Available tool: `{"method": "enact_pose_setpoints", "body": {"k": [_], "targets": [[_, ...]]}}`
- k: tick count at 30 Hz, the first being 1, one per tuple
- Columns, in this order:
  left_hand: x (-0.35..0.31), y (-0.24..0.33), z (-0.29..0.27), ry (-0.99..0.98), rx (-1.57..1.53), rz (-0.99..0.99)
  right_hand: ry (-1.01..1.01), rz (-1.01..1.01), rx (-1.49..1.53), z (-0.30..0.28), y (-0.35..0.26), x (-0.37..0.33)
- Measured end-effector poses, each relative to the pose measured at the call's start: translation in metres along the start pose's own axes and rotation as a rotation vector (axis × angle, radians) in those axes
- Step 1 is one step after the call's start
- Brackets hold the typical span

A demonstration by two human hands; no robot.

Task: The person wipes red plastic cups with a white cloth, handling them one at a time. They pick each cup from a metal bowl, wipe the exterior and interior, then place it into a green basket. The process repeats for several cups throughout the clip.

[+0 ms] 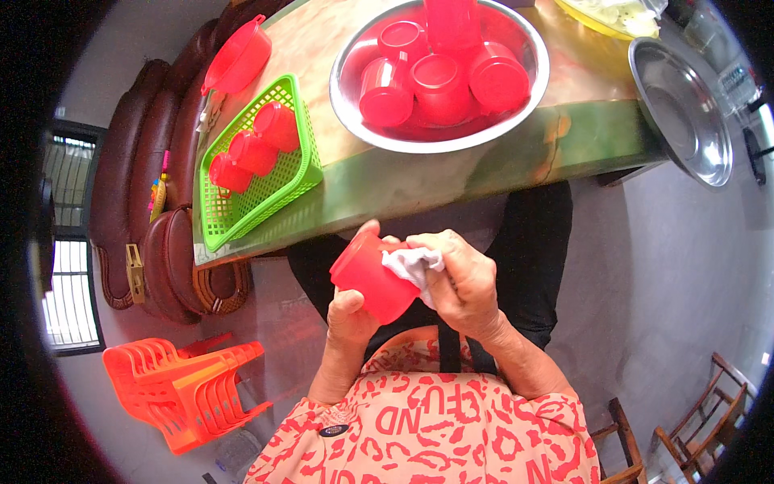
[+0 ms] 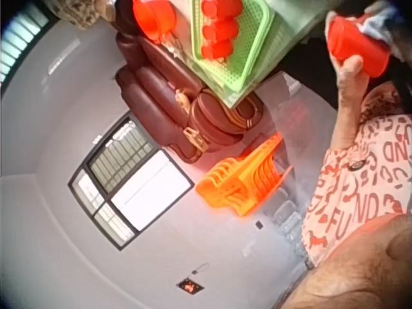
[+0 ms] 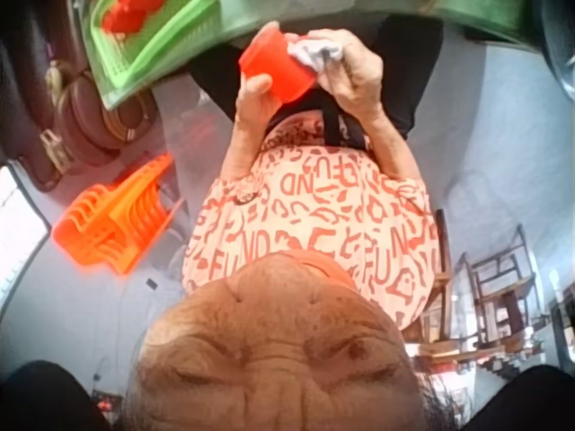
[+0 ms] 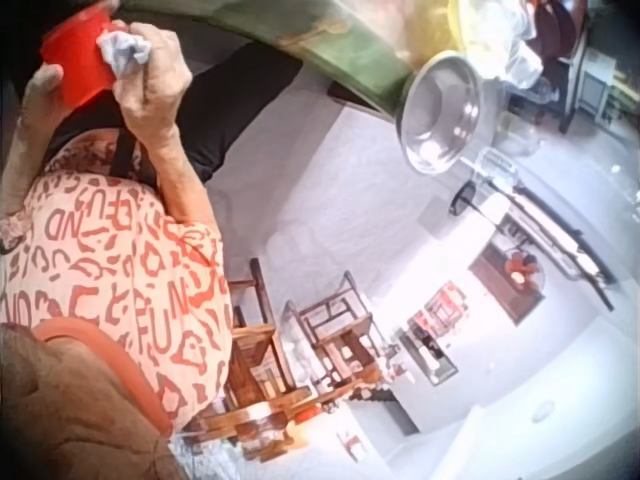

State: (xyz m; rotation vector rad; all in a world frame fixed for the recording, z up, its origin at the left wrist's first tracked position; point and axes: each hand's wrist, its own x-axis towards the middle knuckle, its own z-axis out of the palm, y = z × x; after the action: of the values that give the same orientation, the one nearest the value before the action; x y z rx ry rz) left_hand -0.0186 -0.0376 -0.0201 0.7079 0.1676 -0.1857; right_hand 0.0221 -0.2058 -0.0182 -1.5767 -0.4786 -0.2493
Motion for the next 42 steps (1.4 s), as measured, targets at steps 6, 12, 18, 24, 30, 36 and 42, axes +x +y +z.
{"method": "enact_pose_setpoints", "body": {"k": [6, 12, 18, 24, 30, 36, 42], "targets": [[0.006, -0.007, -0.003, -0.065, 0.265, 0.24, 0.356, 0.538, 0.567, -0.003, 0.0, 0.002], [0.007, -0.009, -0.004, -0.058, 0.707, 0.453, -0.054, 0.168, 0.045, 0.004, -0.016, 0.011], [0.003, -0.007, -0.01, -0.113, 0.815, 0.493, -0.132, 0.552, 0.373, -0.003, -0.006, 0.007], [0.011, -0.008, -0.009, -0.189, 0.817, 0.603, 0.109, 0.755, 0.611, -0.004, -0.005, 0.005], [0.01, -0.009, 0.0, -0.154, 0.94, 0.632, -0.109, 0.269, 0.284, 0.0, -0.006, 0.002], [0.008, -0.004, -0.004, -0.218, 0.934, 0.601, -0.092, 0.361, 0.245, -0.001, -0.004, 0.006], [0.012, -0.012, -0.015, -0.144, 0.475, 0.455, 0.13, 0.646, 0.825, -0.005, -0.001, 0.005]]}}
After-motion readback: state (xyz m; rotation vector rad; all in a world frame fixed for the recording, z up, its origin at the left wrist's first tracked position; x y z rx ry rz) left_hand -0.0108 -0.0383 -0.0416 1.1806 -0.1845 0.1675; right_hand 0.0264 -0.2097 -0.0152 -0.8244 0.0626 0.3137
